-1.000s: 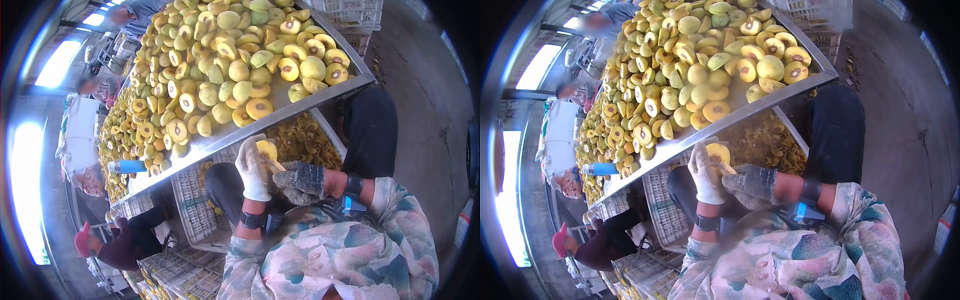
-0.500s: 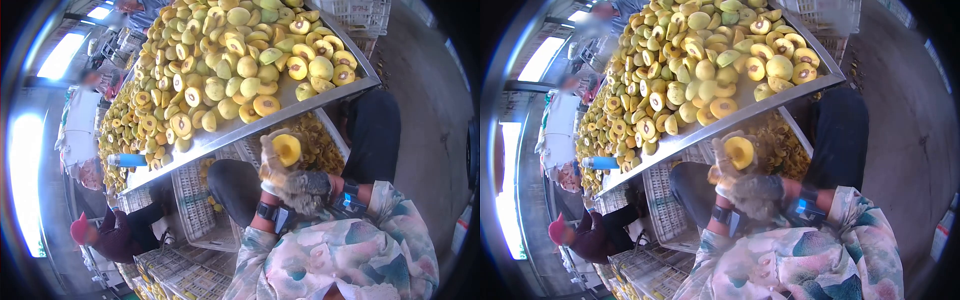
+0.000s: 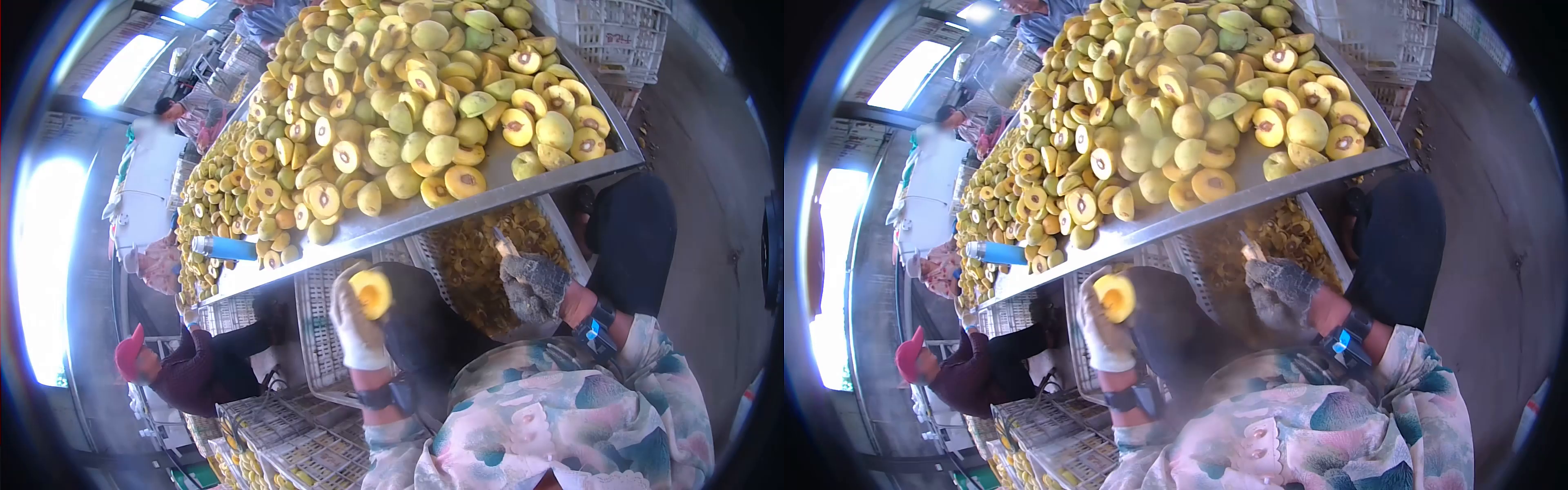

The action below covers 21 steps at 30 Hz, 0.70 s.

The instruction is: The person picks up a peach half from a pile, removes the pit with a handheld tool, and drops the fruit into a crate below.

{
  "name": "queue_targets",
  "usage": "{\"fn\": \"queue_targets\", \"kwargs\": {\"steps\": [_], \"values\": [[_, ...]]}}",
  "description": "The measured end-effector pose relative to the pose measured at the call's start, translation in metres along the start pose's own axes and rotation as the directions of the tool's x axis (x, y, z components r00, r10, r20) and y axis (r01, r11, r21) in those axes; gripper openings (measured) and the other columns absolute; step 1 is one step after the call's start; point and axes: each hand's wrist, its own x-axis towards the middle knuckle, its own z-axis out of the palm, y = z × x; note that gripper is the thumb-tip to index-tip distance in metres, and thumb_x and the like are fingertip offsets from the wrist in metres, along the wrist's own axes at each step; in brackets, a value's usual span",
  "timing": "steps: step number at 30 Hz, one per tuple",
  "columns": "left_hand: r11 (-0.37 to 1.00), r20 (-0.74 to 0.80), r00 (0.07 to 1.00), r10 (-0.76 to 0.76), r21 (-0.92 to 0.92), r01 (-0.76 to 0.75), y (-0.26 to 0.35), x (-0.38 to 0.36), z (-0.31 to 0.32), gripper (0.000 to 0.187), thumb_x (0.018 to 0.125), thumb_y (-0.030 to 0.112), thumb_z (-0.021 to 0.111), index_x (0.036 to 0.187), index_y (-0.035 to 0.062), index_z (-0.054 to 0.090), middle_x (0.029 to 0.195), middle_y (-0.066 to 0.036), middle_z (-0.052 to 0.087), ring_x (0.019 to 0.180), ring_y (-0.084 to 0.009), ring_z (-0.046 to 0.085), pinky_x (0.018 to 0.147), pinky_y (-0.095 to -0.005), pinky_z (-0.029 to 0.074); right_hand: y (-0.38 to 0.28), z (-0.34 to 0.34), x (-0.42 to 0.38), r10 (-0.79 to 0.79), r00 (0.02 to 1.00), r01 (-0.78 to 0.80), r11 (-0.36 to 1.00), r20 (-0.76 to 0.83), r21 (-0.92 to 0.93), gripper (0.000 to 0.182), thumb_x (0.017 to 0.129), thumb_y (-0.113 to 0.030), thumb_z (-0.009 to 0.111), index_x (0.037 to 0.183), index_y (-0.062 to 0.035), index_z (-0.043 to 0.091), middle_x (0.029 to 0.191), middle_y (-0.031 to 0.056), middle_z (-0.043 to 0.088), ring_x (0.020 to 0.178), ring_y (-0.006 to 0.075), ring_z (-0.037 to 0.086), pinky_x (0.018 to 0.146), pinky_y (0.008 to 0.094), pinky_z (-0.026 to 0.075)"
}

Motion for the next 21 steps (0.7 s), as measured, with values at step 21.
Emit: {"fn": "queue_targets", "kwargs": {"steps": [21], "values": [[0.994,0.312,0.945,0.094,-0.085,-0.071,-0.014,0.151,0.018,0.044,0.078,0.015,0.058,0.120,0.0106,0.045,0.094,-0.010,0.059,0.065,-0.0193,0.061,0.045,-0.0247,0.047,0.007,0.020,0.009,-0.014,0.992,-0.018,0.966,-0.123,-0.257,0.013,0.090,-0.028,0.057,0.089,-0.0158,0.053,0.054,-0.0022,0.046,0.039,0.0093,0.042,0.036,0.0241,0.030]]}}
